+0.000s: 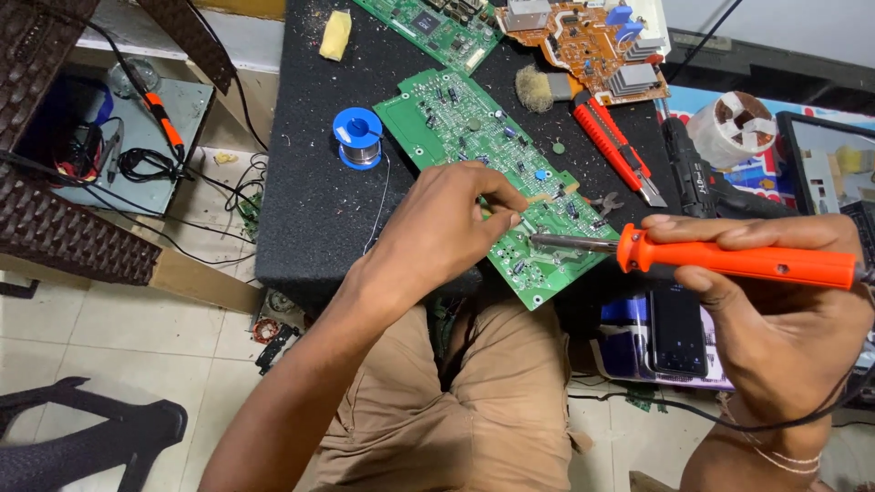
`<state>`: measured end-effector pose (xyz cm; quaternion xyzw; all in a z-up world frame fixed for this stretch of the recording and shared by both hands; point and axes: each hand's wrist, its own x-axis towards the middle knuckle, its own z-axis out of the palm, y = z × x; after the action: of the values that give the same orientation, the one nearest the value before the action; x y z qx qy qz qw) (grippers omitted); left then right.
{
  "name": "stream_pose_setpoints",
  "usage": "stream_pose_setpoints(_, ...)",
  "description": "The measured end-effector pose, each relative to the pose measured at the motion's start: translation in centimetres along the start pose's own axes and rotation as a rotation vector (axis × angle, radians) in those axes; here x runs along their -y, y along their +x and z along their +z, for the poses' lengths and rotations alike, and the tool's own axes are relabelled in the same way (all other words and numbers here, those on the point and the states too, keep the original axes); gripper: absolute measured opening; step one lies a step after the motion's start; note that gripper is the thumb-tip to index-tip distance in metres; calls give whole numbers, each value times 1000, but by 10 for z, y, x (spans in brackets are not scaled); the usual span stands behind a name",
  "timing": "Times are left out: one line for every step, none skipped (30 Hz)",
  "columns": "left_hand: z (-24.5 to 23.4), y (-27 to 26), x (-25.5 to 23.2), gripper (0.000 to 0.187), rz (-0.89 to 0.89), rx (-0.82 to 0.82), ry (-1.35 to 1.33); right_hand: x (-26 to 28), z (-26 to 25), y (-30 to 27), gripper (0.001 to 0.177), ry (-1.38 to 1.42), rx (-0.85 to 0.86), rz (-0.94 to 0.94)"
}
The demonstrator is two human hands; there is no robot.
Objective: Soldering components onto a green circuit board using a soldering iron and solder wire.
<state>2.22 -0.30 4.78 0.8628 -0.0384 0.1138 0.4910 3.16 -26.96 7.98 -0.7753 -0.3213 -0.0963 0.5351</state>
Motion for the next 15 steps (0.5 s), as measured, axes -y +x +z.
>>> stream_pose_setpoints(-1,1,-2,17,5,14,23,0,0,1,40,-7,3,2)
stream_pose_setpoints(-3,2,-3,17,5,11,24,1,1,2,40,-7,4,-1)
stream_pose_setpoints(-4,2,-4,18,16,21,39,2,2,3,40,-6,7,-3)
stream_pose_setpoints(-4,3,-5,19,27,30,54,3,2,3,40,-6,9,-5)
stream_pose_setpoints(-4,4,-4,19,27,32,53,3,2,3,40,-7,9,-4)
stream_pose_setpoints(-3,5,-4,16,28,44,62,2,2,3,40,-2,12,-9)
stream_pose_setpoints(-3,6,-3,14,30,58,72,2,2,4,40,1,14,-13)
stream_pose_setpoints(-2,7,-3,14,31,60,72,2,2,3,40,0,12,-12)
stream_pose_setpoints(-2,8,-3,14,36,63,77,2,3,3,40,7,11,-6)
stream_pose_setpoints(-3,8,-3,14,41,66,82,3,3,3,39,14,10,0)
stream_pose_setpoints(-2,9,-2,14,40,65,82,4,4,3,39,15,11,-1)
stream_pose_setpoints(-2,9,-2,14,51,51,96,5,4,3,40,3,9,5)
stream_pose_setpoints(-2,10,-1,14,62,35,110,6,5,3,40,-8,8,9)
stream_pose_setpoints(-2,9,0,14,61,33,110,4,3,3,40,-7,10,8)
stream_pose_setpoints(-1,9,1,12,57,36,126,1,0,1,40,-17,4,-1)
